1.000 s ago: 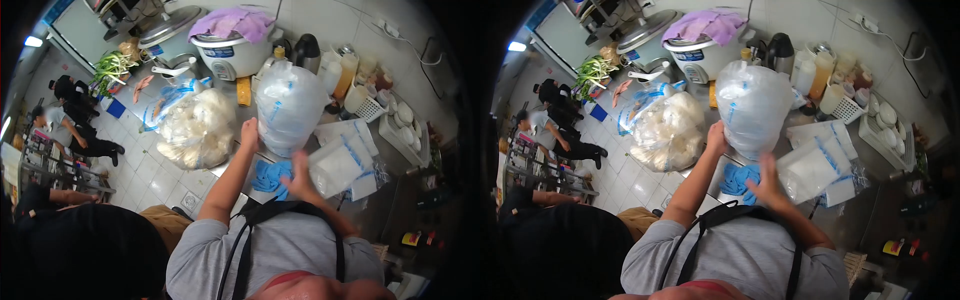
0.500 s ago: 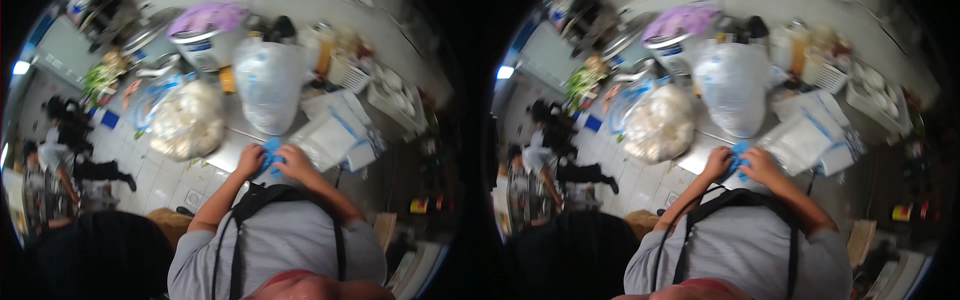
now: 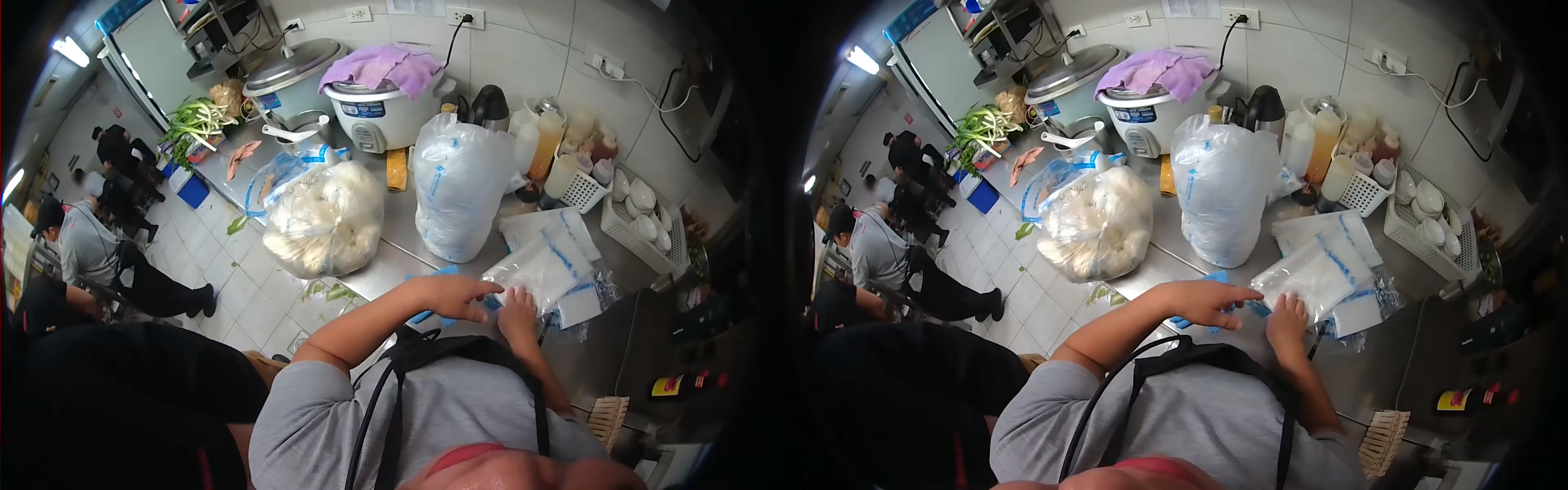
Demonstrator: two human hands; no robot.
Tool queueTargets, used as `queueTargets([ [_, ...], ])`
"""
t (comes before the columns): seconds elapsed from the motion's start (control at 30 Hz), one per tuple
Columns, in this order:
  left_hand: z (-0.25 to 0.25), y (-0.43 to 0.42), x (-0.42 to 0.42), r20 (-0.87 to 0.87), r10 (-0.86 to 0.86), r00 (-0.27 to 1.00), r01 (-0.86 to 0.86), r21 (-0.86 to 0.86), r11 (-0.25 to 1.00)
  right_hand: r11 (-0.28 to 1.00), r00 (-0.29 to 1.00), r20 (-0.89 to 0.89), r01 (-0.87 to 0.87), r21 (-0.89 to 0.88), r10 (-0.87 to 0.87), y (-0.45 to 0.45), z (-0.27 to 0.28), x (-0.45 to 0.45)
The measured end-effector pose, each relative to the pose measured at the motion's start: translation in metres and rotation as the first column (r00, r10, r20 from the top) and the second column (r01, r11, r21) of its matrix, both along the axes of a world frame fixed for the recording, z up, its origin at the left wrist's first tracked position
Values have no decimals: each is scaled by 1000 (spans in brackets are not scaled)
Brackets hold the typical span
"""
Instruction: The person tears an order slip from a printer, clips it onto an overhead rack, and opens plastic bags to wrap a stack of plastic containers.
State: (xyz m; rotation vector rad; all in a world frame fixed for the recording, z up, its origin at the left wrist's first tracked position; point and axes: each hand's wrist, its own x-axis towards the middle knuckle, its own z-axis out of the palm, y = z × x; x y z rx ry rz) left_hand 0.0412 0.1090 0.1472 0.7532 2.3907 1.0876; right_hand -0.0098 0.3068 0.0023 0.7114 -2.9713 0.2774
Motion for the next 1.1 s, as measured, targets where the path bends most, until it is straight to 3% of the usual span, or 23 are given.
queueTargets([
  [0.03, -5, 2, 0, 30, -5, 1000, 5, 6, 1000, 1000, 999, 34, -23, 1, 23, 2, 1, 0],
  [0.13, -25, -1, 1, 8, 33, 999, -32, -38, 999, 873, 911, 344, -35, -487, 228, 30, -7, -34],
  [0.17, -28, -4, 2, 18, 52, 999, -51, -66, 997, 734, 833, 500, 183, -653, 237, 43, 1, -43],
  [0.2, -32, -7, 4, 35, 68, 997, -65, -93, 994, 684, 862, 464, 214, -698, 204, 60, 20, -49],
  [0.23, -36, -11, 7, 101, 98, 990, -92, -63, 994, 633, 859, 497, 318, -706, 123, 90, 7, -67],
  [0.27, -40, -16, 9, 168, 107, 980, -103, -33, 994, 733, 853, 521, 368, -572, -21, 111, 38, -68],
  [0.33, -43, -19, 13, 228, 121, 966, -123, -9, 992, 842, 862, 326, 475, -257, -388, 176, 27, -84],
  [0.43, -39, -20, 12, 207, 154, 966, -150, -34, 988, 609, 641, 258, 767, -200, -723, 232, 69, -71],
  [0.53, -50, -21, 17, 255, 239, 937, -253, 24, 967, 358, 414, 277, 905, -231, -867, 266, 101, -46],
  [0.57, -49, -18, 18, 278, 220, 935, -232, 9, 973, 286, 349, 363, 934, -216, -864, 260, 126, -34],
  [0.6, -51, -16, 18, 283, 185, 941, -190, -10, 982, 241, 302, 306, 945, -223, -903, 271, 122, -23],
  [0.67, -52, -17, 18, 267, 168, 949, -164, -38, 986, 211, 262, 177, 942, -263, -949, 284, 120, -20],
  [0.73, -47, -15, 17, 225, 137, 965, -130, -47, 990, 305, 305, -48, 901, -307, -951, 281, 116, -15],
  [0.8, -46, -15, 17, 191, 147, 971, -141, -42, 989, 431, 460, 4, 835, -343, -888, 233, 146, -9],
  [0.83, -41, -15, 17, 187, 139, 972, -130, -56, 990, 574, 662, 41, 678, -460, -749, 212, 145, -11],
  [0.87, -45, -15, 17, 176, 130, 976, -122, -51, 991, 685, 791, -70, 477, -551, -607, 178, 142, -13],
  [0.9, -49, -15, 17, 164, 127, 978, -121, -49, 991, 718, 930, -32, 261, -645, -367, 150, 129, -17],
  [0.97, -43, -11, 21, 105, 119, 987, -114, -45, 992, 714, 948, 317, 223, -664, -2, 82, 97, -11],
  [1.0, -43, -9, 24, 43, 119, 992, -121, 37, 992, 675, 820, 537, 284, -681, 196, 49, 80, -3],
  [1.07, -32, -8, 29, 93, 129, 987, -132, 33, 991, 796, 819, 357, -185, -577, 449, 8, 59, 9],
  [1.1, -27, -11, 32, 99, 161, 982, -165, 31, 986, 817, 839, 328, -213, -535, 434, -5, 48, 5],
])
